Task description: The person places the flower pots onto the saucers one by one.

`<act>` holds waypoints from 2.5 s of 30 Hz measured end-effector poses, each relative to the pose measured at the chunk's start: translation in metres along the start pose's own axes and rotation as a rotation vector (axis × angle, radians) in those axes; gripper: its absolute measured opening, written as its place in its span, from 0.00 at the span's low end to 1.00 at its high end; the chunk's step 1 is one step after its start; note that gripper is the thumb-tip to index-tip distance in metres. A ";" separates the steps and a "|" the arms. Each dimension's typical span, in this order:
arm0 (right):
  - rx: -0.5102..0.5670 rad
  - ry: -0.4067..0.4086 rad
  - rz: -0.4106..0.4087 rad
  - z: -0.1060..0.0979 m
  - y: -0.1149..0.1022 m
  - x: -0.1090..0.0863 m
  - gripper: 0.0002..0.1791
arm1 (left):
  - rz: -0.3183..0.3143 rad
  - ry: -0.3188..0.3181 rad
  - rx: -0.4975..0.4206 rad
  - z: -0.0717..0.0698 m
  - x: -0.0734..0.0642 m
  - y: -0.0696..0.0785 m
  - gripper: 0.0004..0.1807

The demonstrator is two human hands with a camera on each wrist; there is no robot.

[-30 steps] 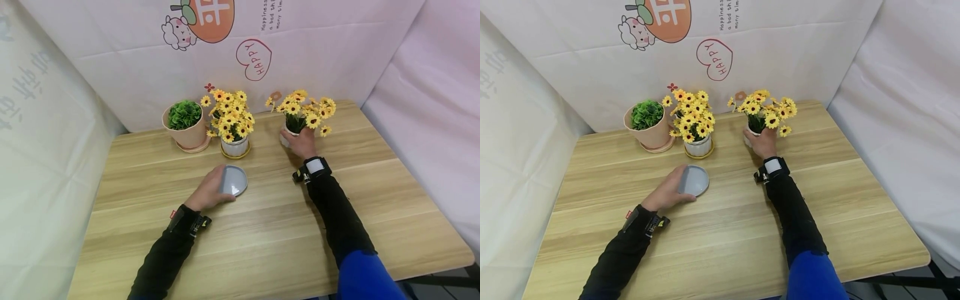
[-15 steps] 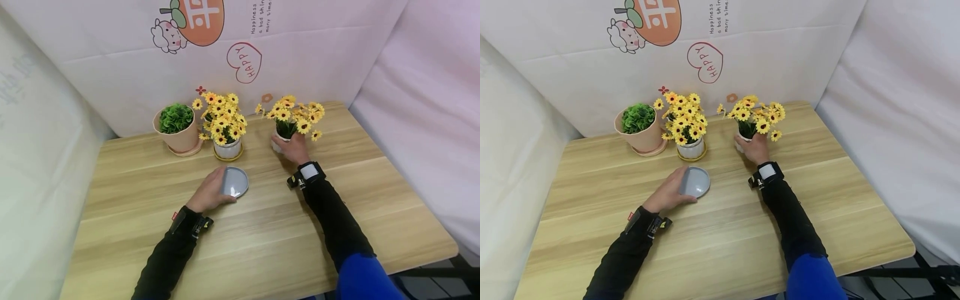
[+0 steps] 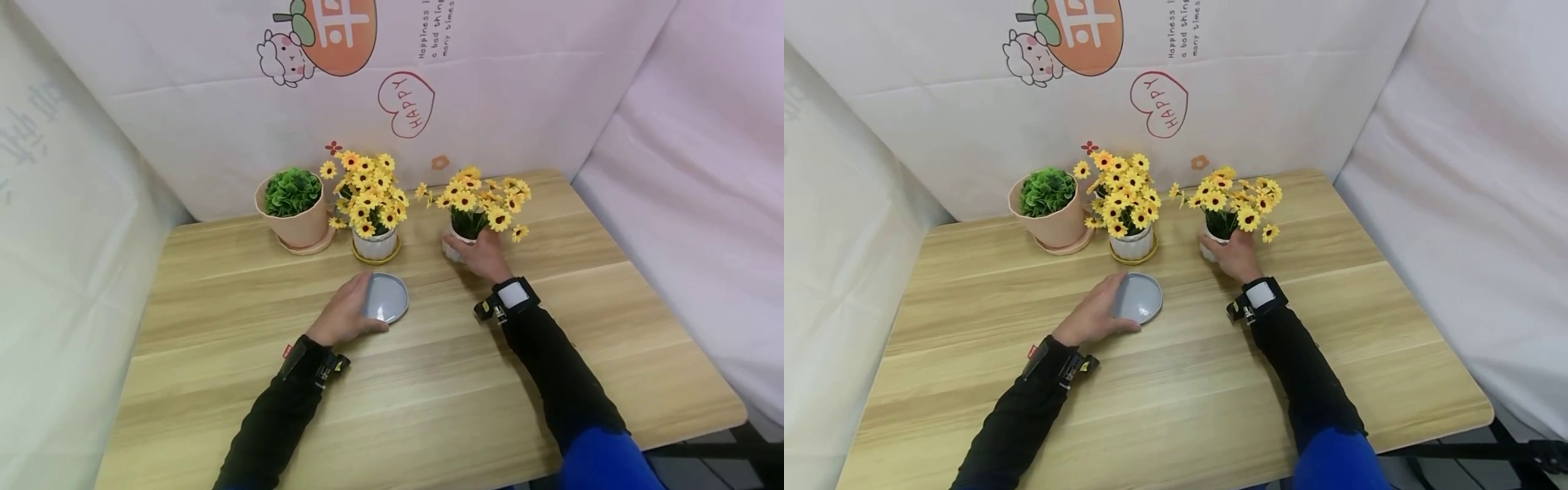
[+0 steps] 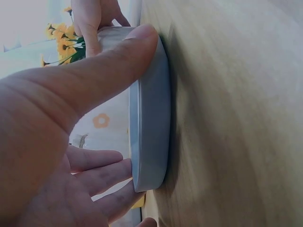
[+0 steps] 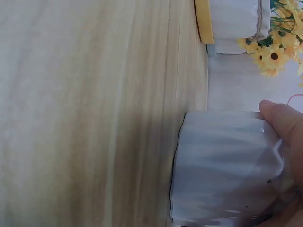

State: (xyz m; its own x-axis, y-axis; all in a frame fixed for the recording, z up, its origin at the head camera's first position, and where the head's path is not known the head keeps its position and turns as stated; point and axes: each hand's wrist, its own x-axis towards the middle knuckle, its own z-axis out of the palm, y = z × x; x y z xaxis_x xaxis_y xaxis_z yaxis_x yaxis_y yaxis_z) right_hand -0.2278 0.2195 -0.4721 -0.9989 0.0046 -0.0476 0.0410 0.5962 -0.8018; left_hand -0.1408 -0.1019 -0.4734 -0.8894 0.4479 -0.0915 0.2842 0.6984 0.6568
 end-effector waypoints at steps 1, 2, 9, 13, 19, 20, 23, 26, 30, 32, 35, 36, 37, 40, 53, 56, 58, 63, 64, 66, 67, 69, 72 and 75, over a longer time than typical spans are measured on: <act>-0.001 -0.004 0.004 0.000 0.000 -0.001 0.42 | 0.001 0.002 0.000 0.000 0.000 0.000 0.67; -0.002 -0.009 0.005 0.000 0.000 -0.003 0.42 | -0.001 0.002 0.001 0.000 0.000 -0.001 0.67; -0.011 -0.034 0.008 0.002 0.001 -0.011 0.41 | -0.018 0.005 0.003 0.000 -0.001 0.000 0.66; 0.007 -0.067 0.006 0.001 0.000 -0.018 0.43 | -0.023 0.002 0.004 0.000 -0.002 0.001 0.66; -0.003 -0.099 0.030 0.001 -0.002 -0.029 0.40 | -0.016 -0.001 0.022 0.000 -0.001 0.000 0.66; -0.001 -0.102 0.025 0.001 -0.002 -0.030 0.39 | -0.013 0.003 0.023 0.000 -0.001 -0.001 0.66; 0.023 -0.106 -0.006 0.003 -0.002 -0.034 0.35 | -0.013 0.009 0.018 0.000 -0.001 -0.001 0.66; 0.023 -0.107 -0.043 0.004 -0.002 -0.038 0.34 | -0.022 0.016 0.007 0.000 -0.001 -0.001 0.65; 0.017 -0.119 -0.038 0.006 -0.002 -0.046 0.34 | -0.040 0.017 -0.005 0.000 -0.002 0.001 0.65; 0.020 -0.127 -0.022 0.006 -0.003 -0.051 0.33 | -0.044 0.018 -0.006 0.000 -0.002 0.001 0.65; 0.018 -0.142 -0.033 0.008 -0.004 -0.057 0.33 | -0.044 0.020 -0.005 0.000 -0.002 0.001 0.65; 0.018 -0.144 -0.045 0.009 -0.004 -0.059 0.33 | -0.042 0.023 -0.003 0.000 -0.002 0.001 0.65; 0.021 -0.150 -0.052 0.009 -0.005 -0.061 0.33 | -0.040 0.026 0.000 0.000 -0.001 0.001 0.65; 0.036 -0.169 -0.067 0.011 -0.006 -0.068 0.30 | -0.037 0.030 0.008 0.001 -0.001 0.000 0.65; 0.014 -0.213 -0.029 0.022 -0.018 -0.093 0.30 | -0.038 -0.004 -0.032 -0.003 -0.002 -0.002 0.65; 0.000 -0.206 -0.011 0.026 -0.018 -0.097 0.28 | -0.034 -0.018 -0.039 -0.003 -0.002 -0.004 0.66; 0.002 -0.204 -0.009 0.029 -0.020 -0.100 0.27 | -0.024 -0.022 -0.049 -0.004 -0.002 -0.005 0.66; 0.016 -0.183 -0.037 0.035 -0.024 -0.103 0.28 | -0.010 -0.027 -0.067 -0.007 -0.001 -0.007 0.65; 0.013 -0.177 -0.039 0.036 -0.025 -0.104 0.29 | -0.008 -0.027 -0.067 -0.007 -0.001 -0.008 0.65; -0.001 -0.166 -0.031 0.037 -0.027 -0.105 0.32 | 0.002 -0.023 -0.073 -0.007 0.000 -0.009 0.65; -0.012 -0.165 -0.022 0.037 -0.027 -0.106 0.33 | 0.009 -0.020 -0.076 -0.007 0.000 -0.009 0.65; -0.015 -0.168 -0.011 0.036 -0.029 -0.108 0.34 | 0.022 -0.014 -0.079 -0.006 0.000 -0.010 0.64; -0.012 -0.173 -0.025 0.035 -0.032 -0.110 0.35 | 0.035 -0.004 -0.078 -0.005 0.000 -0.010 0.64; -0.020 -0.179 -0.060 0.034 -0.035 -0.114 0.33 | 0.032 -0.002 -0.068 -0.004 0.000 -0.011 0.63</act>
State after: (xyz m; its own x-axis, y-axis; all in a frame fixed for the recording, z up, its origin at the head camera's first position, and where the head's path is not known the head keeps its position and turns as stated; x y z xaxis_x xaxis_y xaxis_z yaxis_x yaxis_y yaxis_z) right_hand -0.1148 0.1708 -0.4592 -0.9792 -0.1727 -0.1067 -0.0205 0.6067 -0.7947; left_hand -0.1459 -0.1119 -0.4773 -0.8795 0.4706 -0.0704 0.2878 0.6439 0.7089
